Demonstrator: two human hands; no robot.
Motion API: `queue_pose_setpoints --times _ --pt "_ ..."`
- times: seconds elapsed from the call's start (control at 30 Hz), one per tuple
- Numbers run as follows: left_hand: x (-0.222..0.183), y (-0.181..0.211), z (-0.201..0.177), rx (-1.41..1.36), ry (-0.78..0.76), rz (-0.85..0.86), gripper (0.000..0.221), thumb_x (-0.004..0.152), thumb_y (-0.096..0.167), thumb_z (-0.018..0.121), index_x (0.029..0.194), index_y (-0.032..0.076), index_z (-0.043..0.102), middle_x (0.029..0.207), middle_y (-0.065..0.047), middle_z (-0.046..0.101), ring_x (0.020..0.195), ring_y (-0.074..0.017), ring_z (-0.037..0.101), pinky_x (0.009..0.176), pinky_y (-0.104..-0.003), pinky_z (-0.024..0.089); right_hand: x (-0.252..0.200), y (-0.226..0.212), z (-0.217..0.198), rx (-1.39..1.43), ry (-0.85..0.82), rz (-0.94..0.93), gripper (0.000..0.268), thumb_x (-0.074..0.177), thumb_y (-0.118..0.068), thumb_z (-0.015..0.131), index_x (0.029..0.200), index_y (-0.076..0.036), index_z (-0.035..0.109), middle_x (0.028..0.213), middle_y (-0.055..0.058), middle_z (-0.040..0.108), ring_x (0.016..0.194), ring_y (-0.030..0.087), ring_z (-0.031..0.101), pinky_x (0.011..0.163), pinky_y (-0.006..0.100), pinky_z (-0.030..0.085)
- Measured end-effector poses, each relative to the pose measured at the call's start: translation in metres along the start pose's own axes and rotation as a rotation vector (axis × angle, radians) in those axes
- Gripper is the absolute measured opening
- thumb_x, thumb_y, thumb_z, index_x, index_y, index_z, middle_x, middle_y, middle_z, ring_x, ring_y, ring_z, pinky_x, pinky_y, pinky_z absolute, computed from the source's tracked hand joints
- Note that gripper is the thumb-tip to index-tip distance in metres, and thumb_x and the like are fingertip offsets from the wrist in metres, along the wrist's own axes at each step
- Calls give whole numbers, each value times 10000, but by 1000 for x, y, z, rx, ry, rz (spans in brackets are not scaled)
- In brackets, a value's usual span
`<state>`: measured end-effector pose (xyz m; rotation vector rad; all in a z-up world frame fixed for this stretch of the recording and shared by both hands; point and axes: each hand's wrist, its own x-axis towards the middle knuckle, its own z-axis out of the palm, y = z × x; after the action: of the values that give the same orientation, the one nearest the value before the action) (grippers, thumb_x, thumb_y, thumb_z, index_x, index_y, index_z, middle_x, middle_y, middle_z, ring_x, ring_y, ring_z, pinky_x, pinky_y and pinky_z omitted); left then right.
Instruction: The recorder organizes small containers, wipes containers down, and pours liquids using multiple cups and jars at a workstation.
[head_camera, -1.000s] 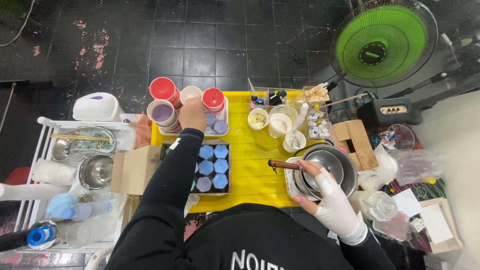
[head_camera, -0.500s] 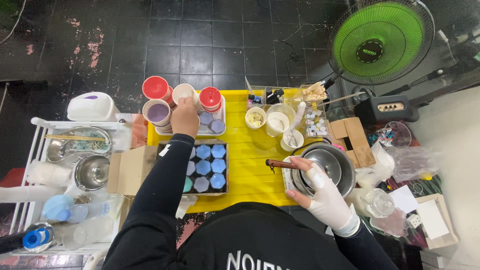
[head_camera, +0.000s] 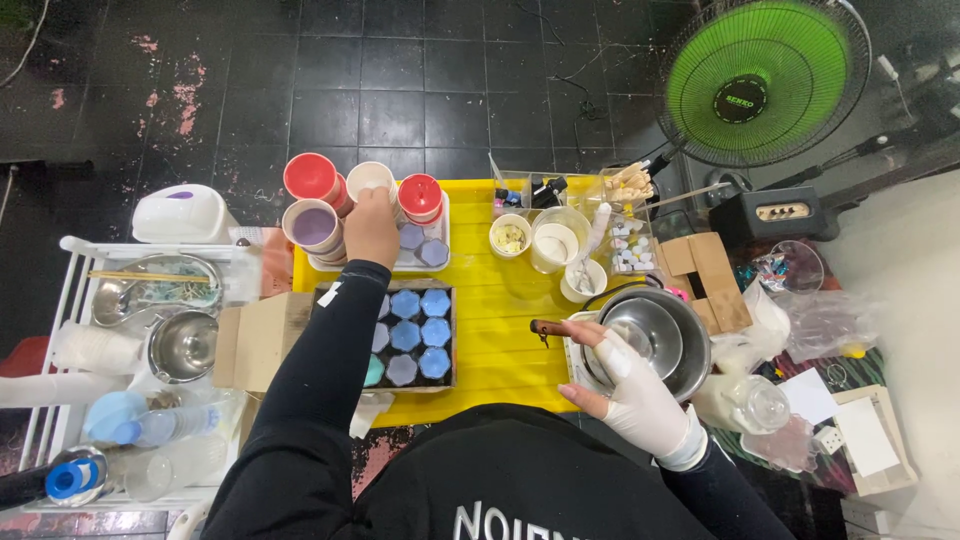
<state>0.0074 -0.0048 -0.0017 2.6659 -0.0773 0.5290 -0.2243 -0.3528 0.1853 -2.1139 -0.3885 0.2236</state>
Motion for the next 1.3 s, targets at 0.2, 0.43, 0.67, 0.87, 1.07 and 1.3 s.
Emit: queue_pose_setpoints --times 0.2,0.43,0.67,0.87,1.07,1.3 --pt "2 22 -12 110 -40 28 112 947 55 624 1047 66 574 1034 -138 612 833 -350 701 677 -428 555 0 -2 1 -7 -16 5 703 832 -199 783 1450 -33 491 1423 152 568 1362 280 526 1135 389 374" --pt "-14 50 -63 129 44 73 171 905 26 635 1060 49 566 1034 -140 605 840 -335 699 663 -406 553 -1 -2 0 -14 0 -11 693 827 -181 786 1445 -33 508 1413 152 588 1351 283 533 1129 392 370" --pt "-82 106 -154 -430 83 -28 144 979 85 679 1097 12 641 932 -138 646 813 -296 655 701 -379 513 3 1 4 65 13 -31 570 867 -151 751 1405 -68 580 1407 123 641 1312 251 612 1112 369 457" --pt "-141 133 -190 -896 -313 -167 162 886 57 745 1039 26 701 871 -44 745 774 -106 700 710 -266 539 22 -8 27 109 23 -212 787 832 -204 836 1492 -24 448 1521 191 493 1399 307 508 1154 391 413" --pt "-161 149 -211 -968 -481 -52 163 836 41 799 981 27 725 859 -34 741 760 -97 678 710 -254 543 26 -17 47 247 -131 -107 987 771 -282 905 1562 -47 363 1472 162 558 1375 274 549 1148 381 422" --pt "-168 130 -213 -1090 -372 -222 174 867 -7 752 1032 5 696 917 -20 720 806 -88 679 746 -247 561 13 -19 47 334 -185 33 983 758 -260 859 1577 -70 350 1356 137 611 1242 233 618 1065 340 492"
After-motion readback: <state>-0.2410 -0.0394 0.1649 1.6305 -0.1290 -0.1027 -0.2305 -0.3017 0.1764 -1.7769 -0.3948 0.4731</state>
